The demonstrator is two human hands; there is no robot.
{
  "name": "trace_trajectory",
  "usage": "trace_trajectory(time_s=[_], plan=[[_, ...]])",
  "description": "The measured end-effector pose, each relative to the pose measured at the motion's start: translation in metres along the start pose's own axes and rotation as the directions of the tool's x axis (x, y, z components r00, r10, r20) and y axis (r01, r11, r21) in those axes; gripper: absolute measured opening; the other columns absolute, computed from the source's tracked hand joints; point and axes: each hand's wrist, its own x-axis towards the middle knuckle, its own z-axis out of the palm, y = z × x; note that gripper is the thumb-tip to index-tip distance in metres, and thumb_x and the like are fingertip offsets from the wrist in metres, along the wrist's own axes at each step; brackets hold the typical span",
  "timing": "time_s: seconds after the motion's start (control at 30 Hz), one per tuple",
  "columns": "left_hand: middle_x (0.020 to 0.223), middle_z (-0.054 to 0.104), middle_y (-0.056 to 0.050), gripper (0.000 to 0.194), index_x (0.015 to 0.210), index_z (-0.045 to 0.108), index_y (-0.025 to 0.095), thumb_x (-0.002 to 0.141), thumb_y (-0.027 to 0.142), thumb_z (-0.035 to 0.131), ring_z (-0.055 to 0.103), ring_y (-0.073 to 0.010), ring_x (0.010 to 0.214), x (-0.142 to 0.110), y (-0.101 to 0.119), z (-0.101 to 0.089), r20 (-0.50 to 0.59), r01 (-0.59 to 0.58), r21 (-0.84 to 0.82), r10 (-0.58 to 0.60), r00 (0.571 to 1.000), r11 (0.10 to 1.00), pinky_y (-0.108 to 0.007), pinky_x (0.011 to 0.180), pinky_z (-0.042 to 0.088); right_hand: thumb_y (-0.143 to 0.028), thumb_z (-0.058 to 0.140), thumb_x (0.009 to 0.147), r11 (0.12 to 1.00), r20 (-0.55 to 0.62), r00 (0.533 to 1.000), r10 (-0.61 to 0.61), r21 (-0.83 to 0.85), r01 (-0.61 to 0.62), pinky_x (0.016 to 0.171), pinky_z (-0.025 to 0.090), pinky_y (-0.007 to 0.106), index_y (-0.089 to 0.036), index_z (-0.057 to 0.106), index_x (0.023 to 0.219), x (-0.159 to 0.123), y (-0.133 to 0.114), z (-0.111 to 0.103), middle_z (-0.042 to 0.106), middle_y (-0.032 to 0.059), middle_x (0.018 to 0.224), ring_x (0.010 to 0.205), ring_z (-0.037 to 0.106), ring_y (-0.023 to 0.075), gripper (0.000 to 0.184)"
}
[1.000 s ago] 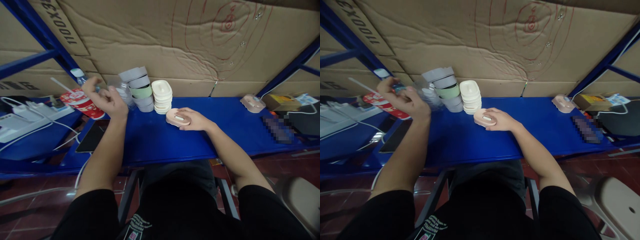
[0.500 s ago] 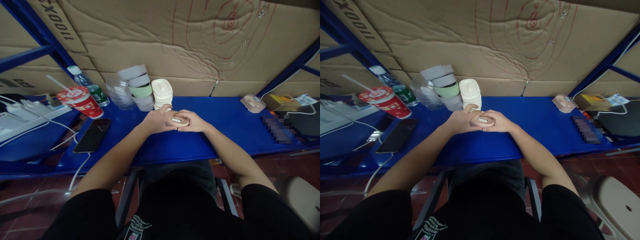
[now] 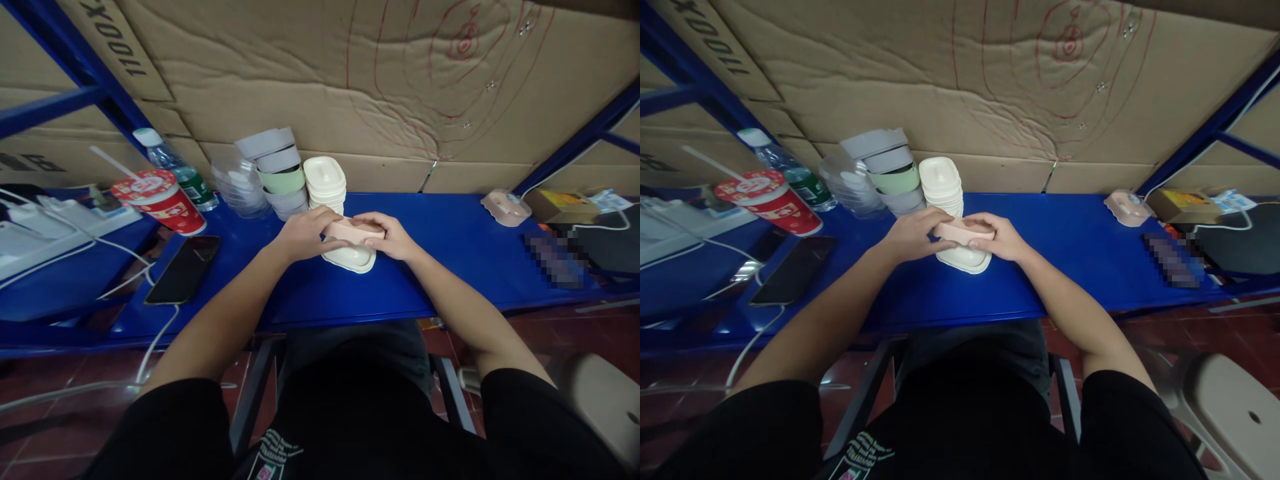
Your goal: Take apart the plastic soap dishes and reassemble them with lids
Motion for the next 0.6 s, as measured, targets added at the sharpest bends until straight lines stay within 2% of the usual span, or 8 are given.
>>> trace_trajectory(time_s=[0.13, 0.2, 0.27, 0.4, 0.47, 0.53, 0.6], plan=[[0.122, 0.078, -0.01, 0.03, 0.118, 0.074, 0.021, 0.098, 0.043, 0.068, 0.073, -0.0267, 0.111, 0.001, -0.007, 0.002, -0.08, -0.032, -0.089, 0.025, 0.996, 0.995, -0.038, 0.091, 0.057, -0.1, 0.059, 0.079, 0.995, -0.053, 0.999, 0.01, 0.097, -0.005, 0.105, 0.06, 0.052, -0.025, 0.065, 0.144, 0.001, 0.0, -0.001, 0.076, 0.0158, 0.137, 0.126, 0.073, 0.035, 0.099], [0.114, 0.079, -0.01, 0.023, 0.111, 0.074, 0.021, 0.096, 0.037, 0.067, 0.074, -0.0259, 0.105, 0.001, -0.007, 0.003, -0.147, -0.006, -0.124, -0.012, 0.989, 0.992, -0.038, 0.091, 0.057, -0.108, 0.045, 0.076, 0.995, -0.089, 0.996, 0.006, 0.097, 0.002, 0.1, 0.062, 0.051, -0.024, 0.056, 0.153, 0.001, -0.001, -0.003, 0.072, 0.0187, 0.143, 0.126, 0.072, 0.0363, 0.114], [0.108, 0.08, -0.01, 0.021, 0.108, 0.074, 0.021, 0.094, 0.035, 0.066, 0.073, -0.0257, 0.099, 0.001, -0.005, 0.003, -0.218, 0.064, -0.141, -0.094, 0.971, 0.988, -0.039, 0.089, 0.057, -0.11, 0.044, 0.074, 0.999, -0.101, 0.995, 0.011, 0.047, -0.006, 0.098, 0.063, 0.051, -0.024, 0.048, 0.16, 0.001, -0.003, -0.004, 0.069, 0.0199, 0.146, 0.123, 0.073, 0.0362, 0.121], [0.11, 0.082, -0.008, 0.032, 0.119, 0.075, 0.021, 0.094, 0.038, 0.064, 0.074, -0.0259, 0.097, 0.0, -0.002, -0.005, -0.352, 0.21, -0.122, -0.24, 0.905, 0.97, -0.038, 0.09, 0.058, -0.093, 0.064, 0.083, 0.981, -0.072, 0.997, 0.036, -0.186, -0.049, 0.099, 0.062, 0.051, -0.024, 0.047, 0.162, 0.001, -0.005, -0.007, 0.072, 0.0166, 0.14, 0.113, 0.075, 0.0333, 0.106], [0.114, 0.082, -0.009, 0.038, 0.125, 0.075, 0.021, 0.094, 0.039, 0.062, 0.075, -0.0265, 0.1, -0.002, -0.004, -0.015, -0.389, 0.252, -0.086, -0.265, 0.882, 0.964, -0.038, 0.093, 0.057, -0.086, 0.07, 0.085, 0.956, -0.005, 0.999, 0.05, -0.29, -0.05, 0.098, 0.061, 0.051, -0.023, 0.052, 0.159, 0.001, -0.004, -0.008, 0.074, 0.0159, 0.134, 0.108, 0.074, 0.0325, 0.099], [0.113, 0.082, -0.008, 0.039, 0.125, 0.077, 0.022, 0.095, 0.038, 0.058, 0.076, -0.0273, 0.101, -0.004, -0.009, -0.027, -0.347, 0.286, -0.049, -0.285, 0.893, 0.957, -0.038, 0.092, 0.057, -0.082, 0.076, 0.083, 0.941, 0.118, 0.991, 0.06, -0.339, -0.017, 0.096, 0.061, 0.05, -0.022, 0.062, 0.151, 0.0, -0.003, -0.009, 0.076, 0.0148, 0.128, 0.107, 0.074, 0.0321, 0.091], [0.106, 0.082, -0.008, 0.036, 0.117, 0.08, 0.024, 0.096, 0.038, 0.053, 0.076, -0.028, 0.097, -0.006, -0.02, -0.038, -0.222, 0.319, -0.011, -0.314, 0.923, 0.948, -0.038, 0.088, 0.056, -0.079, 0.081, 0.08, 0.94, 0.245, 0.968, 0.051, -0.34, 0.037, 0.099, 0.059, 0.049, -0.023, 0.072, 0.138, 0.0, -0.001, -0.011, 0.076, 0.0137, 0.125, 0.112, 0.072, 0.0324, 0.081]])
